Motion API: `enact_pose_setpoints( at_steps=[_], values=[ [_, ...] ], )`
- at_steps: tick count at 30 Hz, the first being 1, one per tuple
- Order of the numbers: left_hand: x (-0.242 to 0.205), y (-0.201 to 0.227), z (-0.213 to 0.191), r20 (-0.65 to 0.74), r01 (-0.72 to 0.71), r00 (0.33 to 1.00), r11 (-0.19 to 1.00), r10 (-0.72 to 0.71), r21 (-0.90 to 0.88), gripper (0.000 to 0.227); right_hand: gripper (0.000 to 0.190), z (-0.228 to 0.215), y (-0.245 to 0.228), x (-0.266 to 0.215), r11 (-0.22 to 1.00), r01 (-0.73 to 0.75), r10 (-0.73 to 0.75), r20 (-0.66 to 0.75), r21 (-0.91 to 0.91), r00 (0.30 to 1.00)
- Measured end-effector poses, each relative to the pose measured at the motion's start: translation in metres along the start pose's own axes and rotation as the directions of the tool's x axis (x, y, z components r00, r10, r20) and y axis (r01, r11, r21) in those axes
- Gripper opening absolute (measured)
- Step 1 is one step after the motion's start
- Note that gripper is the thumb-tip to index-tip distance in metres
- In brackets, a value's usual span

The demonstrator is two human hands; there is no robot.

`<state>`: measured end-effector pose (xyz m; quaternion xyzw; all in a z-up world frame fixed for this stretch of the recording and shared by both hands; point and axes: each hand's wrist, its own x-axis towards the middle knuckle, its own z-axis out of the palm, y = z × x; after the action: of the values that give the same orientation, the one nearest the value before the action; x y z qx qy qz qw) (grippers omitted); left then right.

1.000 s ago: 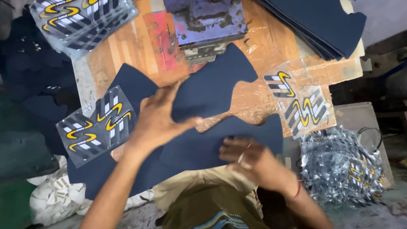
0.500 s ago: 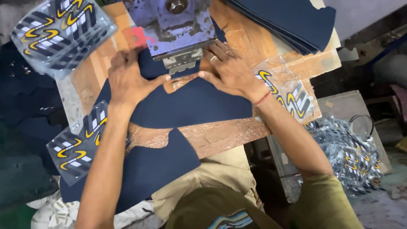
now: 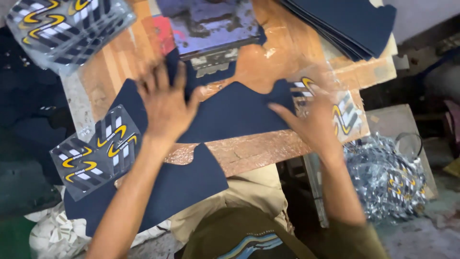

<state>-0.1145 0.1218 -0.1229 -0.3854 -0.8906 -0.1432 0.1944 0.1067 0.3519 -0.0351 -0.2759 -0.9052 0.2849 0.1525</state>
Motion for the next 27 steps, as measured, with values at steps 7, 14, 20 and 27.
enact_pose_setpoints(
  at_steps=[7,14,20,27],
  values=[
    [-0.017,0.02,-0.031,0.253,-0.016,0.963,0.954,0.095,-0.299,0.072,0.04,-0.068,0.294,-0.132,0.801,-0.397,0.531,-0.227,0.448,0.817],
    [-0.025,0.016,-0.033,0.256,0.02,0.965,0.966,0.048,-0.258,0.084,0.021,-0.069,0.031,-0.065,0.722,-0.297,0.411,-0.042,0.625,0.911],
    [-0.037,0.018,-0.023,0.237,-0.117,0.963,0.99,0.132,-0.076,0.096,0.033,0.06,0.005,0.002,0.803,-0.304,-0.025,0.539,0.513,0.842],
    [-0.031,0.013,-0.02,0.14,-0.078,0.983,0.961,0.119,-0.264,0.076,0.03,0.071,0.05,0.098,0.729,-0.108,-0.09,0.251,0.676,0.964]
  ],
)
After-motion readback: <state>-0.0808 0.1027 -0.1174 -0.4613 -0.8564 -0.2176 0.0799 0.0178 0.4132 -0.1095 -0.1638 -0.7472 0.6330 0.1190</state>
